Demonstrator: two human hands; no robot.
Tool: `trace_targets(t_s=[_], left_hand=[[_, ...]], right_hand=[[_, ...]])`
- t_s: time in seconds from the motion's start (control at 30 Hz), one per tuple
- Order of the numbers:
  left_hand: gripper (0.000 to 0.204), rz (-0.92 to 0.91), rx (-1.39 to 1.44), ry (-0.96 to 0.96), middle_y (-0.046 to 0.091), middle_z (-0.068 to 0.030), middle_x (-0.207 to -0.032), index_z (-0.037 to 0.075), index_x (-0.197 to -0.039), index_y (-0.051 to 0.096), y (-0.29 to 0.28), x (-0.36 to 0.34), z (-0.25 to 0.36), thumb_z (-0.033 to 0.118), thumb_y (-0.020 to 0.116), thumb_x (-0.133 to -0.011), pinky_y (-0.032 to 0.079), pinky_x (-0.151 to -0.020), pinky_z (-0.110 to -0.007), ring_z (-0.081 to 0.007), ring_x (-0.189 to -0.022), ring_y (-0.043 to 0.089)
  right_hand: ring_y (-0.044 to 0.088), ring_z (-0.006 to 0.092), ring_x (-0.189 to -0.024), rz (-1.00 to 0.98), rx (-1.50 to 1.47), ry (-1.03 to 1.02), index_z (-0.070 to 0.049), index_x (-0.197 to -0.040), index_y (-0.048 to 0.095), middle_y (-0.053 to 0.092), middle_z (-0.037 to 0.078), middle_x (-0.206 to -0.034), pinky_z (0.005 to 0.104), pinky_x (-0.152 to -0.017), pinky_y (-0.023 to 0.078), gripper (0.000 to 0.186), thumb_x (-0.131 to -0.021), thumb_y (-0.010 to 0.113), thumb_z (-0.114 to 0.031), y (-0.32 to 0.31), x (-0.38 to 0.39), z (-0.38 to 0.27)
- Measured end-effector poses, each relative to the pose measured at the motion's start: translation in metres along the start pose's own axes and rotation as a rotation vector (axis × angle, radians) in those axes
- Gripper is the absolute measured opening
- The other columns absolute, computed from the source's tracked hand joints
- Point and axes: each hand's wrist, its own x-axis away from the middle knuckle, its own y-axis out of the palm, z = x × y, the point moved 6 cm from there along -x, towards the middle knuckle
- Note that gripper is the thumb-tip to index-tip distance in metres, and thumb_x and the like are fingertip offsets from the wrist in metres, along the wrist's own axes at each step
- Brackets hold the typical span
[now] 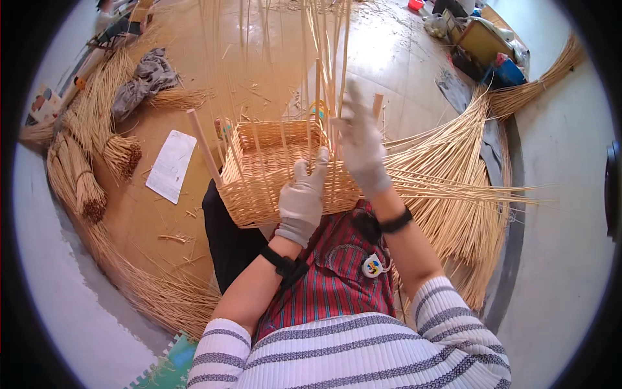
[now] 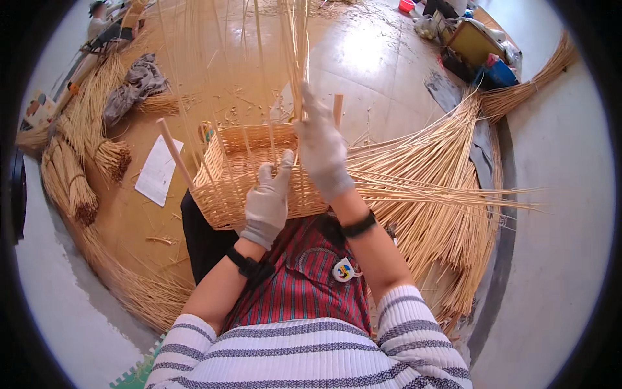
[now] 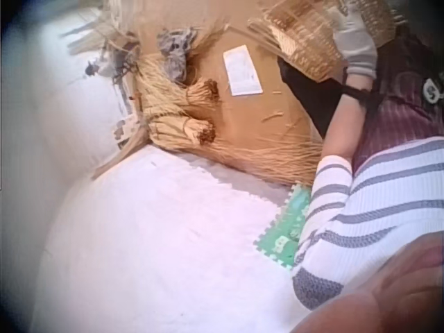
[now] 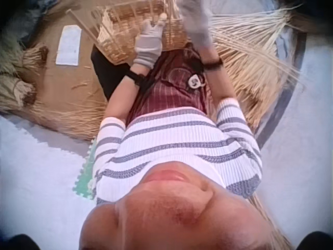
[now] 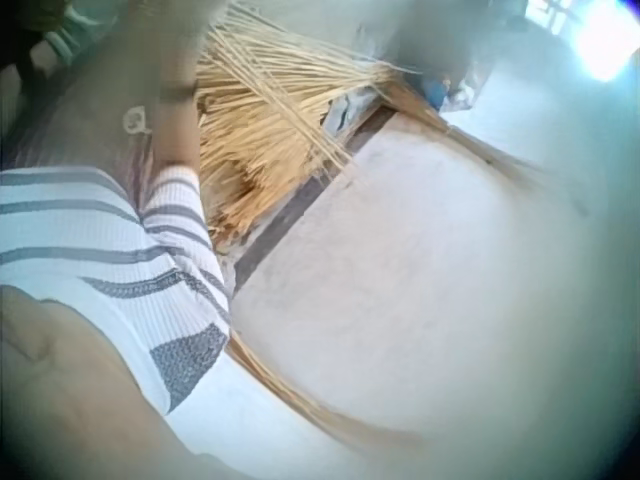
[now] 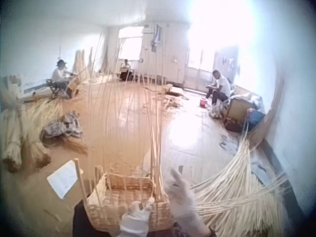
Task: Weaving a wicker basket using long wooden sticks and a measuring tape.
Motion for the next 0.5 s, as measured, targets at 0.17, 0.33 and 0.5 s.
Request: trace_targets(t_s=[0.17,0.33,0.5], left_hand=[[0.058,0.020,0.095,-0.011,0.057,-0.0196,-0.127,0.027,-0.147,0.059,-0.002,-0.005,-0.007,0.002,0.058,-0.095,0.059,-0.075,-0.048,-0.0388,-0.084,0.071],[0.056,0.070,0.464,0.016,0.057,-0.0207,-0.133,0.024,-0.143,0.062,-0.031,0.017,0.003,0.002,0.068,-0.092,0.060,-0.083,-0.046,-0.0403,-0.095,0.071],[0.024,-0.373,0.924,0.015,0.073,-0.0135,-0.102,0.011,-0.123,0.066,-0.002,0.068,0.020,0.013,0.069,-0.099,0.061,-0.075,-0.040,-0.0310,-0.083,0.073]], right_hand=[[0.071,0.0276,-0.107,0.113,0.110,0.301,0.002,-0.145,0.055,0.070,0.015,-0.116,0.0416,-0.090,0.059,0.047,-0.098,0.051,0.007,-0.101,0.146,0.001],[0.065,0.0340,-0.111,-0.518,0.509,-0.080,-0.018,-0.121,0.072,0.068,0.010,-0.116,0.0507,-0.096,0.052,0.046,-0.078,0.085,-0.028,-0.069,0.244,-0.053],[0.066,0.0309,-0.096,-0.437,0.207,0.207,-0.016,-0.099,0.078,0.071,0.008,-0.095,0.0441,-0.090,0.052,0.020,-0.083,0.084,-0.027,-0.054,0.220,-0.009]])
